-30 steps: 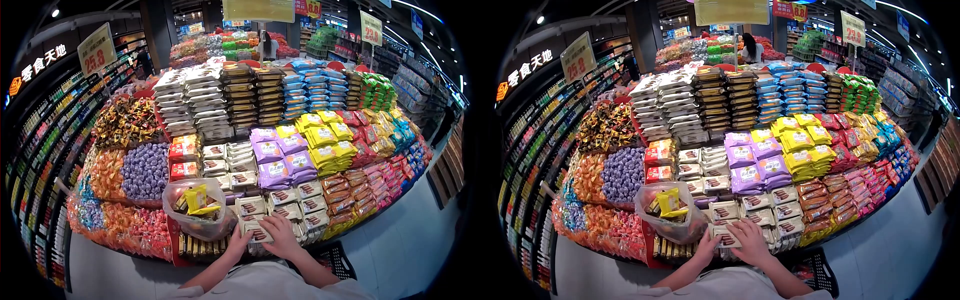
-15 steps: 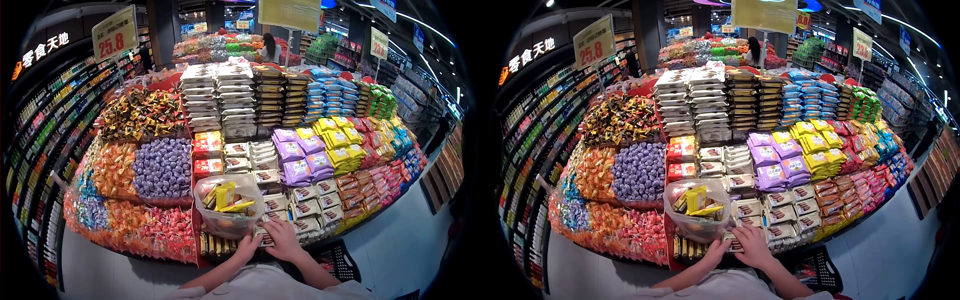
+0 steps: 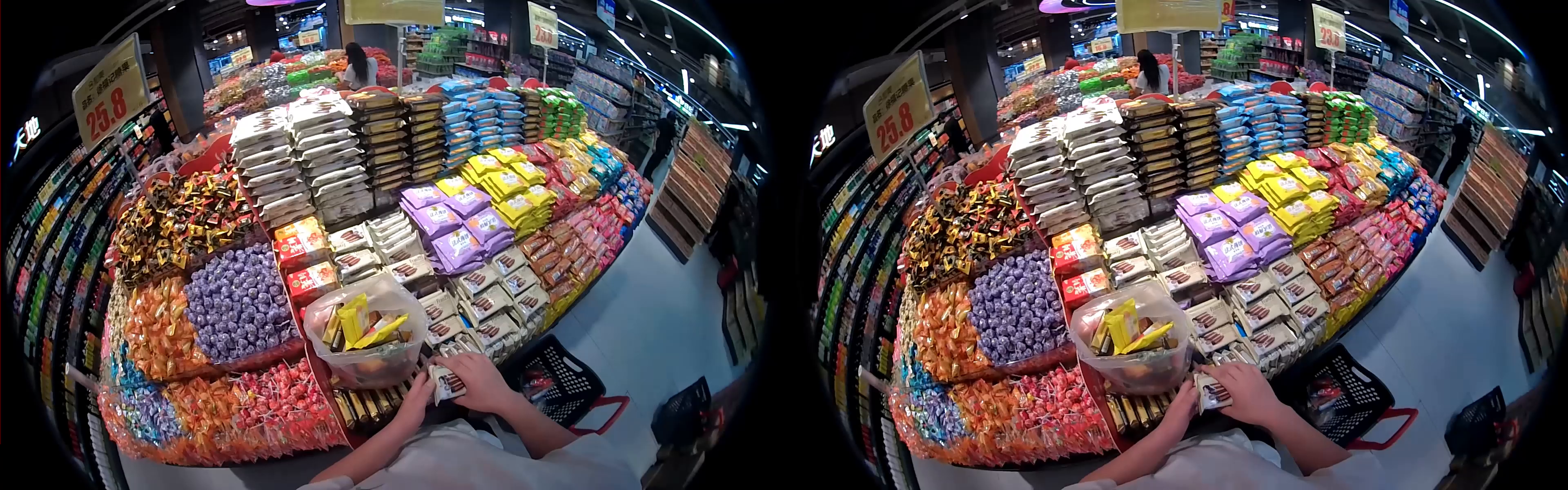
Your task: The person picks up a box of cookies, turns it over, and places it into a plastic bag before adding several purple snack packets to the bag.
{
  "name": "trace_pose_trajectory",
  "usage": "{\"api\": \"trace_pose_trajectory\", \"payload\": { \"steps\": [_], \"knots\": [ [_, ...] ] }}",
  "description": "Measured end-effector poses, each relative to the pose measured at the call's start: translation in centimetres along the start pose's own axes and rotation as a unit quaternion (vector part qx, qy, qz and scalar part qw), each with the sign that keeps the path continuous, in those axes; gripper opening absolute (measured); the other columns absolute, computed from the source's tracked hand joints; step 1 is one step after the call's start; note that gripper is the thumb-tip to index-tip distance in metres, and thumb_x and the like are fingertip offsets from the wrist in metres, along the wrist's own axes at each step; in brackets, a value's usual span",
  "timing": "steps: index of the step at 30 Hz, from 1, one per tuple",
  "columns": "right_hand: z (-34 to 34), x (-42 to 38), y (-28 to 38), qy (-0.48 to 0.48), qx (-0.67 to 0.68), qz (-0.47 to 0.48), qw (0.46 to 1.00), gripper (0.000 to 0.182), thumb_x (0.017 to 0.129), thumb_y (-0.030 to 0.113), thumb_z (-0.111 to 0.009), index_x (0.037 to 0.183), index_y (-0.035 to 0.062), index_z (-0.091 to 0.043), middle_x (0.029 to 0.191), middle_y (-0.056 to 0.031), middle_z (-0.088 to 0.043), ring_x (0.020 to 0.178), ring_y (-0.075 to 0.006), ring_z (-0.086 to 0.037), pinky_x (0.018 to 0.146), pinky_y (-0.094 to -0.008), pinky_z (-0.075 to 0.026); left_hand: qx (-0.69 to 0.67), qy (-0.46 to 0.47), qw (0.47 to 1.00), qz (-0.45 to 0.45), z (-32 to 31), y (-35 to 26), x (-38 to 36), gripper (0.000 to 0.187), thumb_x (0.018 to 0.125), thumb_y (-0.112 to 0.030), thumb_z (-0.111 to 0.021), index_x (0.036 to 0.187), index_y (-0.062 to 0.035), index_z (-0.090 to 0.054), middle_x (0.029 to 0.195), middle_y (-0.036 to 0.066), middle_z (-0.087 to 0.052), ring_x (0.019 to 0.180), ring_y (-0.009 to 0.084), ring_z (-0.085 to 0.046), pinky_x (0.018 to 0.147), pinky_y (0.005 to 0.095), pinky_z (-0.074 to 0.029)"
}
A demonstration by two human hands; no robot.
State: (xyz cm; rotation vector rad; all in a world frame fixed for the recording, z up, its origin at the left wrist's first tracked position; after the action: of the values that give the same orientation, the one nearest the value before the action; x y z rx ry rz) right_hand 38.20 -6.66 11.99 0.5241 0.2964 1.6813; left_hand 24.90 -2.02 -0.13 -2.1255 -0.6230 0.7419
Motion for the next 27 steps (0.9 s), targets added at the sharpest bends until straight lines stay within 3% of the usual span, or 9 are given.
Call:
{"api": "trace_pose_trajectory", "payload": {
  "steps": [1, 5, 12, 19, 27],
  "knots": [
    [0.2, -0.2, -0.7, -0.011, 0.019, 0.001, 1.000, 0.083, 0.073, 0.016, -0.081, 0.150, 0.0149, -0.052, 0.129, -0.0102, -0.064, 0.125, -0.0346, -0.058, 0.109, -0.0462, -0.043, -0.017, 0.019, 1.000, 0.004, -0.6, -0.6, -0.3, 0.067, 0.112, -0.033, -0.047, 0.168, -0.0090, -0.018, 0.154, 0.011, -0.047, 0.133, 0.0197, -0.054, 0.109, 0.0348, -0.045],
    [3.5, -0.4, -1.7, -0.049, -0.004, -0.015, 0.999, 0.073, 0.072, 0.014, -0.081, 0.141, 0.0125, -0.059, 0.129, -0.0104, -0.065, 0.123, -0.0338, -0.059, 0.109, -0.0452, -0.043, 0.031, 0.088, 0.994, -0.058, -1.0, -1.2, -1.2, 0.080, 0.108, -0.033, -0.053, 0.169, -0.0090, -0.007, 0.157, 0.015, -0.045, 0.134, 0.0216, -0.055, 0.105, 0.0358, -0.047],
    [6.5, -0.7, -8.1, -0.027, -0.084, -0.070, 0.994, 0.077, 0.065, 0.006, -0.082, 0.138, 0.0134, -0.058, 0.134, -0.0072, -0.062, 0.133, -0.0323, -0.052, 0.114, -0.0471, -0.038, 0.063, 0.061, 0.995, -0.041, 1.3, 0.5, -2.6, 0.072, 0.108, -0.026, -0.052, 0.167, -0.0052, -0.016, 0.152, 0.021, -0.051, 0.128, 0.0261, -0.062, 0.103, 0.0359, -0.049],
    [5.5, 0.3, -14.0, 0.010, -0.205, -0.058, 0.977, 0.076, 0.064, 0.004, -0.081, 0.137, 0.0180, -0.062, 0.142, -0.0090, -0.056, 0.145, -0.0316, -0.043, 0.118, -0.0497, -0.034, 0.067, 0.064, 0.995, -0.044, 2.4, -0.3, -2.9, 0.063, 0.108, -0.017, -0.051, 0.164, -0.0045, -0.024, 0.150, 0.018, -0.054, 0.125, 0.0235, -0.063, 0.102, 0.0359, -0.048],
    [8.4, -1.0, -13.6, -0.045, -0.107, -0.118, 0.986, 0.078, 0.069, -0.002, -0.074, 0.143, 0.0177, -0.061, 0.144, -0.0138, -0.055, 0.137, -0.0368, -0.050, 0.113, -0.0476, -0.043, 0.078, 0.024, 0.994, -0.066, 3.7, -0.5, -4.8, 0.052, 0.108, -0.019, -0.050, 0.156, -0.0020, -0.038, 0.144, 0.019, -0.059, 0.123, 0.0247, -0.064, 0.103, 0.0361, -0.049]
  ]
}}
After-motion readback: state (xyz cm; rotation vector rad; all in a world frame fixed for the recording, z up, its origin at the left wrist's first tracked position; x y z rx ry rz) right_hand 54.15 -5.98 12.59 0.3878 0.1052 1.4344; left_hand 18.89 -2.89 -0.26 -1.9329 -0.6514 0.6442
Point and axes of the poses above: each hand's wrist, its own x-axis towards the middle knuckle, its own z-axis out of the back of the hand, y = z × x, the point moved 6 cm from there along x, towards the middle knuckle
